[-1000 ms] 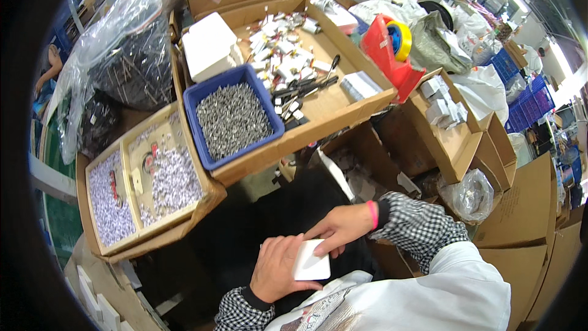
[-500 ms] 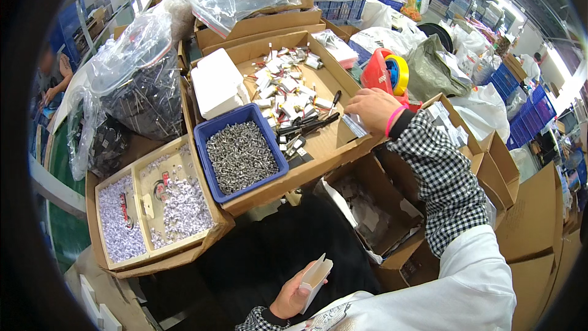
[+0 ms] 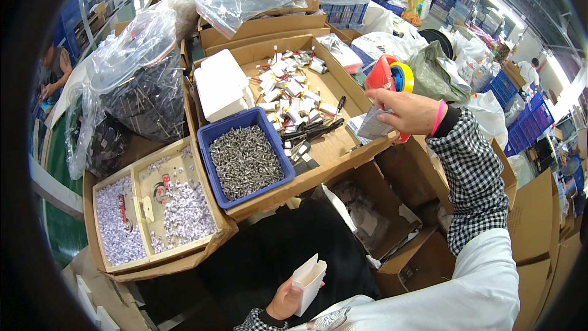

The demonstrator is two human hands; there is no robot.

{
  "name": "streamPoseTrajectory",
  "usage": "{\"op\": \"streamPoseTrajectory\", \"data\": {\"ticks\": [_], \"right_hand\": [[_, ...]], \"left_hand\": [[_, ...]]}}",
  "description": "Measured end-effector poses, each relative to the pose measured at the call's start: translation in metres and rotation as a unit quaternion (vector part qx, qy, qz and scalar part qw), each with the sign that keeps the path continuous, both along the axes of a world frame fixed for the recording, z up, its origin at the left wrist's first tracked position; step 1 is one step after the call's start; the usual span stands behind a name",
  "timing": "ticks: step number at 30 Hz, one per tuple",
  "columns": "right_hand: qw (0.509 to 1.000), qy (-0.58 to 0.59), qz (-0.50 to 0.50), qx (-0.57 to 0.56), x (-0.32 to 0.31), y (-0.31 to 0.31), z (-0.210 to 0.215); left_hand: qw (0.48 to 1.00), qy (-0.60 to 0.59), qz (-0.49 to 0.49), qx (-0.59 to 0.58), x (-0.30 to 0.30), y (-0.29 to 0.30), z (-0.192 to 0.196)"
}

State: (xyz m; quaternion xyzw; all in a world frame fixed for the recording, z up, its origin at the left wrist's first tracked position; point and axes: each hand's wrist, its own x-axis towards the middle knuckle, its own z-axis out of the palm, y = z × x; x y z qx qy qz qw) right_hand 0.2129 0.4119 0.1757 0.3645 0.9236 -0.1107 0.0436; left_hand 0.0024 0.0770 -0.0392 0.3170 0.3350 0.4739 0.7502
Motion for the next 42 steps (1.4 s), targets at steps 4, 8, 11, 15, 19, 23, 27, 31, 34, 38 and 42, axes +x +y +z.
{"op": "streamPoseTrajectory", "data": {"ticks": [4, 8, 11, 15, 19, 23, 27, 31, 34, 38, 42], "right_hand": [[0.997, 0.077, -0.02, -0.008, -0.012, 0.013, 0.002], [0.994, 0.113, -0.011, -0.008, -0.027, 0.042, 0.004], [0.996, 0.075, 0.025, -0.038, -0.049, 0.07, -0.002], [0.996, 0.054, 0.041, -0.064, -0.085, 0.103, -0.026], [0.999, -0.048, -0.013, -0.023, -0.112, 0.12, -0.054], [0.999, -0.041, -0.011, -0.02, -0.115, 0.121, -0.067], [0.999, 0.011, -0.019, -0.026, -0.106, 0.111, -0.063], [0.994, 0.104, -0.025, 0.0, -0.093, 0.082, -0.041], [0.972, 0.233, 0.006, 0.026, -0.086, 0.043, -0.016], [0.931, 0.359, 0.02, -0.058, -0.088, -0.046, -0.011], [0.924, 0.329, 0.122, -0.154, -0.098, -0.141, -0.038]], "left_hand": [[1.0, -0.011, 0.0, -0.007, -0.002, 0.001, -0.001], [1.0, -0.01, -0.003, -0.009, -0.004, 0.001, -0.004], [1.0, -0.008, 0.001, -0.004, -0.005, 0.001, -0.006], [1.0, -0.004, 0.0, -0.021, -0.006, 0.0, -0.005], [0.999, -0.038, 0.033, 0.003, -0.009, -0.004, -0.004], [0.998, -0.05, 0.046, -0.002, -0.013, -0.009, -0.006], [0.997, -0.053, 0.056, 0.0, -0.014, -0.011, -0.004], [0.996, -0.061, 0.064, -0.012, -0.016, -0.014, 0.008], [0.993, -0.094, 0.058, -0.034, -0.017, -0.015, 0.013], [0.981, -0.17, 0.069, -0.058, -0.012, -0.017, 0.012], [0.984, -0.152, 0.073, -0.055, -0.011, -0.022, 0.011]]}}
